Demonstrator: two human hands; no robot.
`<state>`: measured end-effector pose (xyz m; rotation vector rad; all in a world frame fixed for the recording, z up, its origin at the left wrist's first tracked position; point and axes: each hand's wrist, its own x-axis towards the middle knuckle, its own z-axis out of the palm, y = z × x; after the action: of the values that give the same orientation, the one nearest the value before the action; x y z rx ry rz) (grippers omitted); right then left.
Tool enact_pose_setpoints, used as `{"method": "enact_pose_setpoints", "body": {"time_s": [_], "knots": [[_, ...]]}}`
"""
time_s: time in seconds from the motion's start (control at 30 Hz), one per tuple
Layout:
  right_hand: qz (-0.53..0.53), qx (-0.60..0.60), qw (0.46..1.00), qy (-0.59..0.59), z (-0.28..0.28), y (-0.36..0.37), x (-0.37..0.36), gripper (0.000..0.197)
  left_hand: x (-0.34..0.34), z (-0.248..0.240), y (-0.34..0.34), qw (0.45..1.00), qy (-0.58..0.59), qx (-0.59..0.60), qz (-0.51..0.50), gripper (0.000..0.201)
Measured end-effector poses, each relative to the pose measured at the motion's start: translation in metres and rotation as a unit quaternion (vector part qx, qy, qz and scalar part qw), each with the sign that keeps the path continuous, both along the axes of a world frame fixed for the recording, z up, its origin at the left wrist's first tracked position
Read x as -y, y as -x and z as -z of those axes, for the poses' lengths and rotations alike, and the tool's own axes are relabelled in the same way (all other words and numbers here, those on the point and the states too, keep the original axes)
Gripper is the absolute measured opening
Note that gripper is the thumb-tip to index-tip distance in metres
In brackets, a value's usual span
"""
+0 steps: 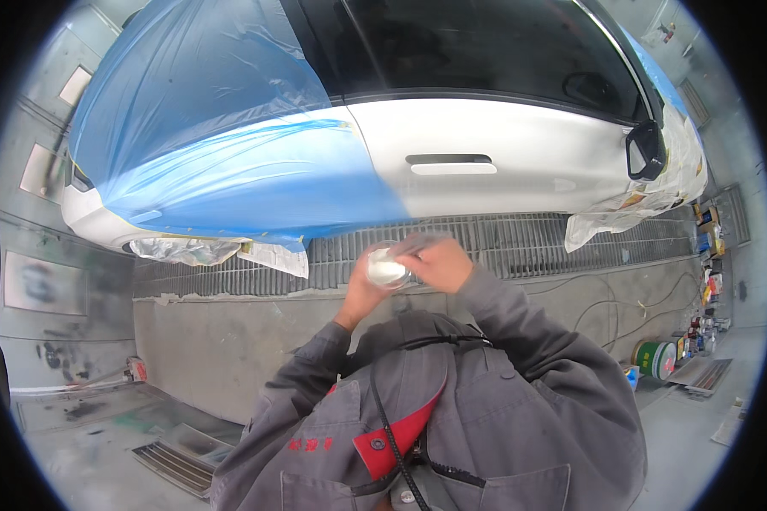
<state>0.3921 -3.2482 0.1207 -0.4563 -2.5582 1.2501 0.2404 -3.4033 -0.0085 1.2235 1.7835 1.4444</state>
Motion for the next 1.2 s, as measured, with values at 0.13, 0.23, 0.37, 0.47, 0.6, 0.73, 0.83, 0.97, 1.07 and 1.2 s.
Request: {"method": "enact_pose_setpoints", "body": {"time_s": [0.13,0.23,0.37,0.47,0.6,0.73,0.83,0.97,1.07,1.2], "knots": [[-0.032,-0.045,0.995,0.087,-0.009,-0.04,0.018,0.02,0.031,-0.008,-0.035,0.994,0.005,0.111,-0.007,0.089],[0.035,-0.031,0.991,0.129,-0.01,-0.067,0.028,0.021,0.05,-0.01,-0.063,0.997,0.021,0.068,-0.005,0.084],[0.024,-0.004,1.0,0.007,-0.008,-0.089,0.062,0.018,0.072,-0.015,-0.096,0.99,0.013,0.136,-0.039,0.086],[0.013,-0.037,0.997,0.073,-0.011,-0.097,0.085,0.017,0.101,-0.016,-0.123,0.976,0.088,0.187,-0.075,0.089],[0.013,-0.048,0.989,0.137,-0.013,-0.092,0.1,0.018,0.139,-0.018,-0.141,0.963,0.087,0.242,-0.077,0.091],[-0.022,-0.032,0.997,0.07,-0.004,-0.063,0.132,0.026,0.168,-0.022,-0.131,0.983,0.043,0.139,-0.111,0.087],[-0.054,-0.028,0.998,0.015,0.003,-0.037,0.175,0.033,0.197,-0.026,-0.111,0.969,0.027,0.192,-0.154,0.082],[-0.106,-0.012,0.993,-0.051,-0.003,-0.006,0.231,0.037,0.238,-0.022,-0.068,0.977,0.0,0.137,-0.161,0.073],[-0.13,-0.047,0.987,-0.079,-0.014,0.015,0.265,0.034,0.266,-0.018,-0.046,0.977,-0.043,0.159,-0.138,0.069],[-0.127,-0.104,0.985,-0.058,-0.028,0.042,0.307,0.024,0.303,-0.024,-0.017,0.981,-0.074,0.066,-0.164,0.072]]}}
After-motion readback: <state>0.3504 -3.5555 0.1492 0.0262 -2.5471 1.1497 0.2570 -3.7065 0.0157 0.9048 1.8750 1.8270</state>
